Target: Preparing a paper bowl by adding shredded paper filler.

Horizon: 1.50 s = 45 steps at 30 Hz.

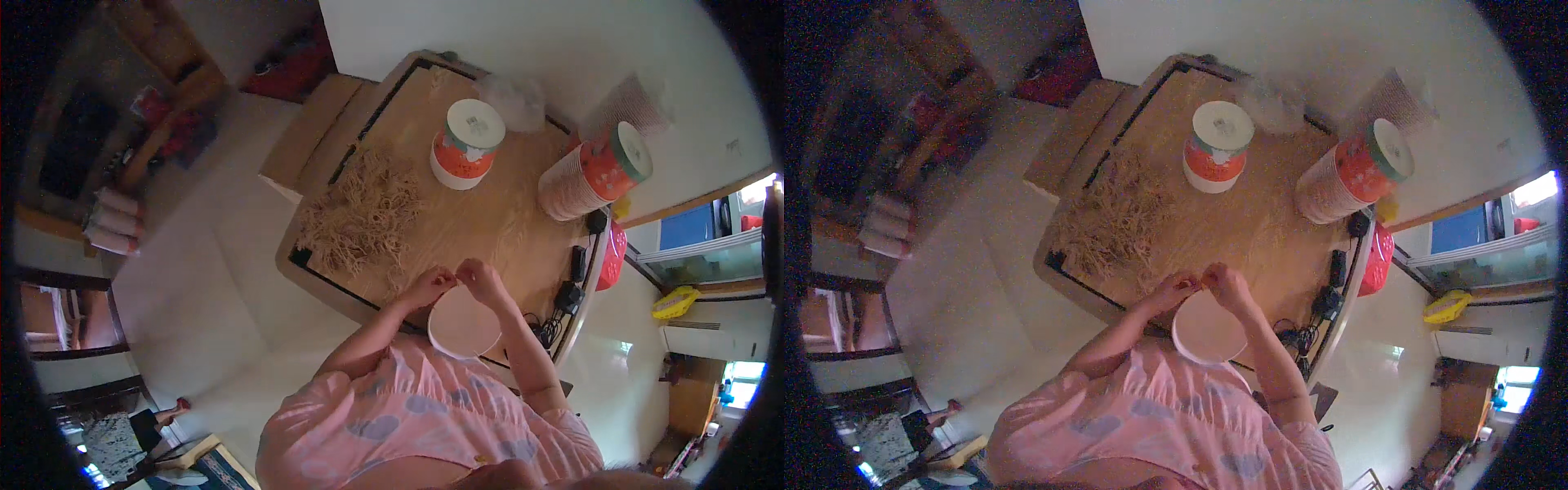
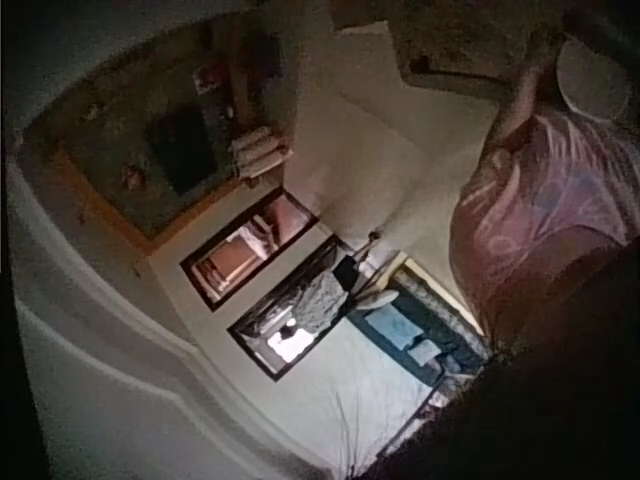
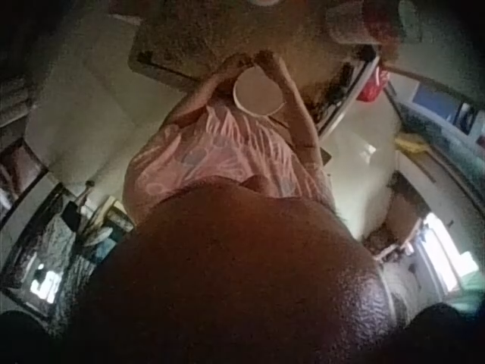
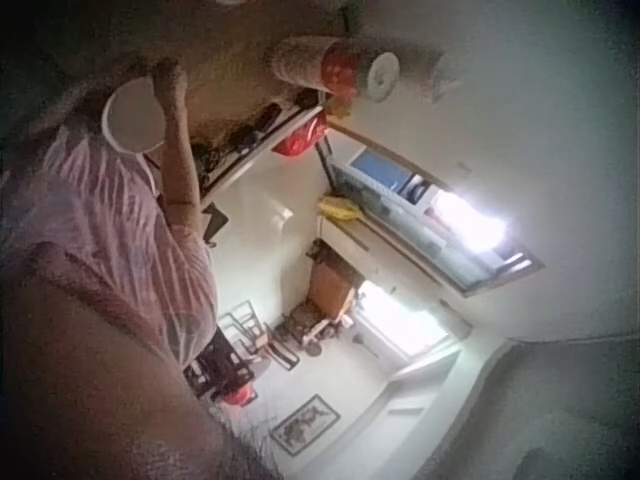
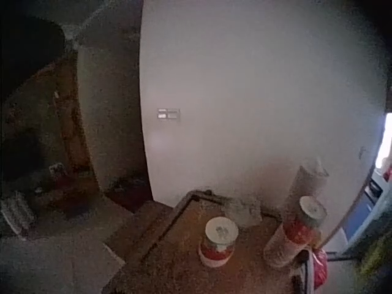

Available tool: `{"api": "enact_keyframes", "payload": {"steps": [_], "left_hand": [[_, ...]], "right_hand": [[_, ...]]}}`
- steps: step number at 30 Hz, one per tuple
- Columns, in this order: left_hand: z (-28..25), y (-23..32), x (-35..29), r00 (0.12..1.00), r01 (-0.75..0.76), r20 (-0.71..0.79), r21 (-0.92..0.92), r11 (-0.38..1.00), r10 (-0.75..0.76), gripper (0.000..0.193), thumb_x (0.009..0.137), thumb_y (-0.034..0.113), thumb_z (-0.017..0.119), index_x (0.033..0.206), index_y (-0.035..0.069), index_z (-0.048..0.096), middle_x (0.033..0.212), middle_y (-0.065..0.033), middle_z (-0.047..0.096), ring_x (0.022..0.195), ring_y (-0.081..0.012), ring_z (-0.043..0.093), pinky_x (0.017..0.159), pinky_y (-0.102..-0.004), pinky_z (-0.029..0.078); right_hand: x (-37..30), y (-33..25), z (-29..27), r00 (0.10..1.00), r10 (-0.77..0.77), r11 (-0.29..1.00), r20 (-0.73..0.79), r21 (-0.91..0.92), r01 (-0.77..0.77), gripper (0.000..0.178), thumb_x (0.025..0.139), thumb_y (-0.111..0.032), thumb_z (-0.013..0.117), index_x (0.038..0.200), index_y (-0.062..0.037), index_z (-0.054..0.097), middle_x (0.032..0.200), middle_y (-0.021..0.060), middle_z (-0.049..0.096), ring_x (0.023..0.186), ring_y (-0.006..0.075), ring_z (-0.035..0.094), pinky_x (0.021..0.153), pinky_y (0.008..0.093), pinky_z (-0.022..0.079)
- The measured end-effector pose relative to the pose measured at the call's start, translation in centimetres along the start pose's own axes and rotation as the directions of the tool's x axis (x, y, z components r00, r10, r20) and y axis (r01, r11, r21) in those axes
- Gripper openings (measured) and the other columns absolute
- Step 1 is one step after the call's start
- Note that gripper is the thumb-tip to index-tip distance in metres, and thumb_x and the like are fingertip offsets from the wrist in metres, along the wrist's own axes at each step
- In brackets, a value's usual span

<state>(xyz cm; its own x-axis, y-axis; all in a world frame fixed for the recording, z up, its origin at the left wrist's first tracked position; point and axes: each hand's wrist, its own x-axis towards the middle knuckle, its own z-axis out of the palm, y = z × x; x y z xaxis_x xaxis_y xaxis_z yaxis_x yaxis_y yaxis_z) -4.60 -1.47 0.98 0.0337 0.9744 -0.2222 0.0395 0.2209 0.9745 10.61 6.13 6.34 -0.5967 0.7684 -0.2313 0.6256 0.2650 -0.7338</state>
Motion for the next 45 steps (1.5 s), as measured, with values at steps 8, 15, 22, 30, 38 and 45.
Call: {"api": "enact_keyframes", "payload": {"steps": [8,15,22,30,38,45], "left_hand": [[-1.2,4.1,-0.3,0.880,0.452,0.166,-0.584,0.675,-0.446,0.010,0.075,0.017,0.061,0.077,0.007,0.061,0.070,-0.0023,0.059,0.061,-0.0109,0.056,0.052,-0.0245,0.044],[-1.0,1.5,0.4,0.855,0.451,0.163,-0.702,0.551,-0.493,0.012,0.075,0.019,0.062,0.075,0.007,0.061,0.066,-0.0026,0.058,0.057,-0.0111,0.056,0.048,-0.0228,0.043],[-0.9,1.2,0.4,0.876,0.447,0.231,-0.717,0.535,-0.423,0.011,0.078,0.018,0.060,0.082,0.008,0.062,0.066,-0.0012,0.058,0.056,-0.0092,0.055,0.049,-0.0214,0.044],[-0.5,0.9,0.0,0.868,0.432,0.178,-0.730,0.529,-0.464,0.014,0.081,0.014,0.058,0.090,0.006,0.062,0.075,-0.0015,0.062,0.063,-0.0095,0.058,0.054,-0.0215,0.047],[-0.7,1.0,0.3,0.872,0.429,0.147,-0.690,0.583,-0.467,0.016,0.081,0.012,0.058,0.094,0.005,0.062,0.079,-0.0027,0.063,0.065,-0.0097,0.059,0.055,-0.0225,0.048],[-1.2,3.7,-0.3,0.891,0.424,0.160,-0.631,0.650,-0.425,0.018,0.078,0.013,0.061,0.093,0.004,0.061,0.076,-0.0013,0.061,0.064,-0.0097,0.058,0.054,-0.0214,0.046]], "right_hand": [[-1.8,-3.0,0.3,0.975,0.004,0.998,-0.221,0.056,0.008,0.007,0.075,-0.008,0.058,0.079,-0.0026,0.060,0.078,0.0121,0.058,0.072,0.0262,0.058,0.064,0.0332,0.046],[-2.1,-4.1,1.8,0.893,-0.059,0.998,-0.445,-0.058,0.037,0.006,0.074,-0.010,0.060,0.078,-0.0050,0.061,0.080,0.0103,0.058,0.081,0.0282,0.054,0.074,0.0365,0.042],[-2.4,-3.4,2.8,0.866,-0.072,0.997,-0.495,-0.062,0.048,0.004,0.072,-0.011,0.061,0.076,-0.0079,0.061,0.082,0.0074,0.058,0.084,0.0270,0.052,0.081,0.0391,0.038],[-3.0,-2.9,2.8,0.825,-0.192,0.975,-0.531,-0.200,0.098,0.007,0.070,-0.007,0.063,0.078,-0.0070,0.063,0.081,0.0068,0.059,0.081,0.0264,0.053,0.076,0.0370,0.040],[-2.9,-3.3,1.5,0.873,-0.219,0.971,-0.436,-0.184,0.152,0.013,0.072,-0.004,0.058,0.085,-0.0057,0.063,0.088,0.0086,0.060,0.084,0.0270,0.053,0.078,0.0367,0.040],[-2.1,-2.3,0.3,0.940,-0.094,0.995,-0.327,-0.015,0.094,0.010,0.073,-0.007,0.059,0.081,-0.0055,0.064,0.086,0.0096,0.060,0.084,0.0269,0.054,0.079,0.0354,0.040]]}}
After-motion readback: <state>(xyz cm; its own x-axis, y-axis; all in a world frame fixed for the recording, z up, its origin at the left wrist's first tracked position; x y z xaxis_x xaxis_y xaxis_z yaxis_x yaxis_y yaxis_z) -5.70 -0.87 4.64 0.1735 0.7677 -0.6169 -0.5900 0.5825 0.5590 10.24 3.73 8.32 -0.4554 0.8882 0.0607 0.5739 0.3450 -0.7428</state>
